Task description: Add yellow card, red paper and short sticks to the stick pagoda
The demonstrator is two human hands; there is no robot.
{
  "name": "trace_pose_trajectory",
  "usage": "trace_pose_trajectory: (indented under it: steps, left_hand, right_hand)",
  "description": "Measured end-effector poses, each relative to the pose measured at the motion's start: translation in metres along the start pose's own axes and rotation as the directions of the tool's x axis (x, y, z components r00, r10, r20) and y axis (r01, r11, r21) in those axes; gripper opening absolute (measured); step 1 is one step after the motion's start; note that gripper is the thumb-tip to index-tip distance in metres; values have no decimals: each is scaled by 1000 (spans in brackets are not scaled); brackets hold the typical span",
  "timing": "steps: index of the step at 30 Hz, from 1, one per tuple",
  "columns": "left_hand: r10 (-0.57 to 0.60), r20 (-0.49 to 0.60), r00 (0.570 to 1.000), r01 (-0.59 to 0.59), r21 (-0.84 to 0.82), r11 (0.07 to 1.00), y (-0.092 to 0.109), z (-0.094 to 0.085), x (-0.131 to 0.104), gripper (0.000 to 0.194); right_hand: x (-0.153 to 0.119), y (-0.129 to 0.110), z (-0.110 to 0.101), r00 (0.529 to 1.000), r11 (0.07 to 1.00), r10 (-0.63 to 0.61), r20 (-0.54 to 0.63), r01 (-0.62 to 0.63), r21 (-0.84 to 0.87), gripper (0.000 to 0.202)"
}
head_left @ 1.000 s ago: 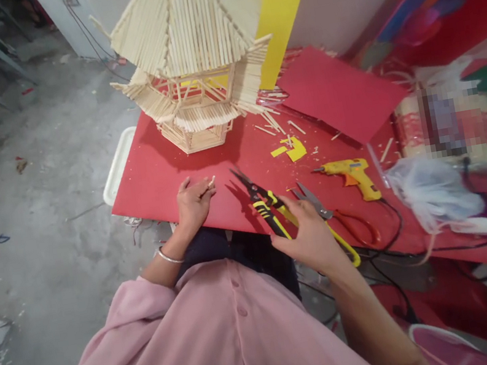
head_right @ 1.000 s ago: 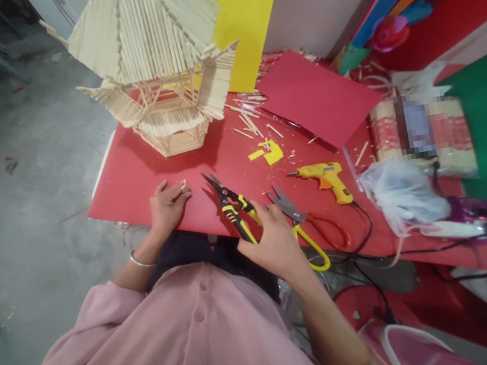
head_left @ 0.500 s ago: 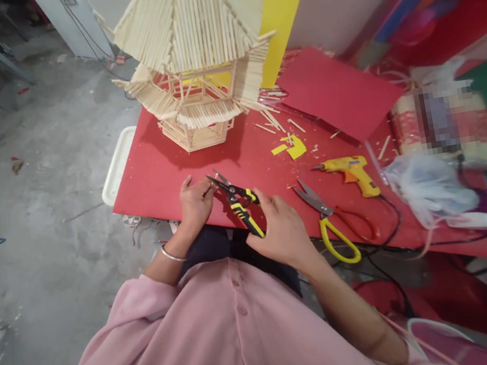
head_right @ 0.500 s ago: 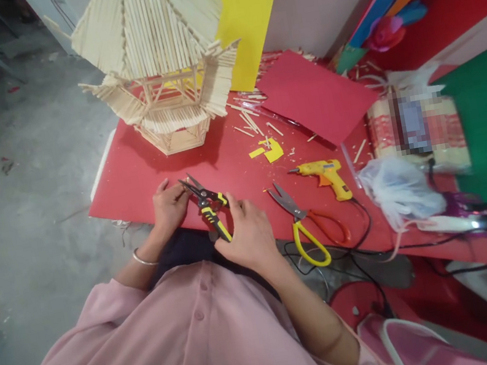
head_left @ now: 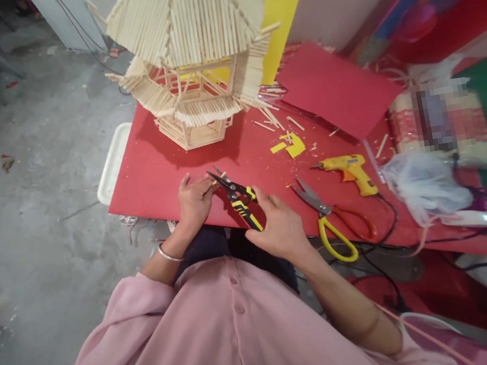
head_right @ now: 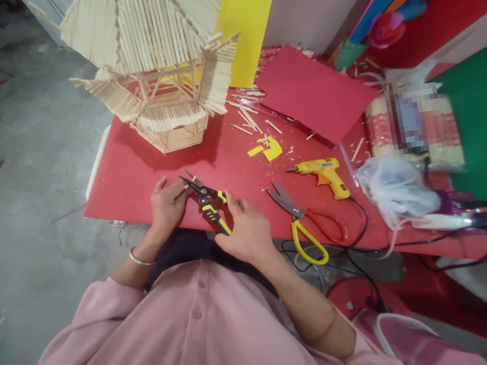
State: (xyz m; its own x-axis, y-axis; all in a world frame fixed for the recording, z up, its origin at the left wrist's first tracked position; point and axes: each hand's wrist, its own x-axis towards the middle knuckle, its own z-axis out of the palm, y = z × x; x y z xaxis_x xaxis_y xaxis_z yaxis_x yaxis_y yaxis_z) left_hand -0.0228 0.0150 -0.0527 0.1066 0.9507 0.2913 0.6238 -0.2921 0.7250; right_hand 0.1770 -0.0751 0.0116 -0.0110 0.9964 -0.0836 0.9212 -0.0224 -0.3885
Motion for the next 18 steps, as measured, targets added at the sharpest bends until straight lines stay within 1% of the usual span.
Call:
trace_pose_trajectory:
  steps: [3, 4, 6, 8, 9, 11, 13, 14, 16, 18]
  left_hand:
    - [-31, 1, 1000, 31, 24, 999, 7, -3, 16, 16]
    - [1, 23, 1000, -2, 73, 997, 11, -2, 24, 19]
    - [100, 117, 988, -120, 181, 976, 20, 4, 42, 21]
    - [158, 182, 971, -203, 260, 944, 28, 12, 57, 27]
    - [167, 187, 968, -216, 285, 934, 32, 15, 62, 28]
    - [164, 153, 975, -204, 304, 931, 38, 17, 68, 24]
    - [157, 103, 982, -179, 264, 948, 44, 12, 65, 22]
    - [165, 95, 982, -182, 213, 960, 47, 7, 62, 25]
    - [194, 118, 974, -202, 62, 977, 55, -4, 54, 28]
    - [235, 185, 954, -234, -27, 972, 64, -13, 46, 24]
  right_hand:
    - [-7, 14, -5, 988, 974, 145, -58, -132, 187, 93]
    - [-9, 19, -8, 980, 948, 191, -59, -169, 269, 94]
    - [-13, 26, -14, 969, 866, 245, -6, -216, 451, 93]
    - [-15, 31, -19, 966, 747, 246, 75, -238, 621, 85]
    - [-16, 32, -19, 966, 681, 235, 103, -240, 691, 79]
    - [-18, 34, -19, 968, 561, 219, 120, -225, 796, 68]
    - [-18, 34, -15, 973, 494, 199, 115, -200, 846, 64]
    - [-17, 34, -13, 976, 488, 188, 109, -188, 853, 64]
    - [-16, 31, -11, 980, 514, 167, 106, -178, 839, 69]
    - [-13, 27, -10, 982, 563, 148, 117, -180, 807, 76]
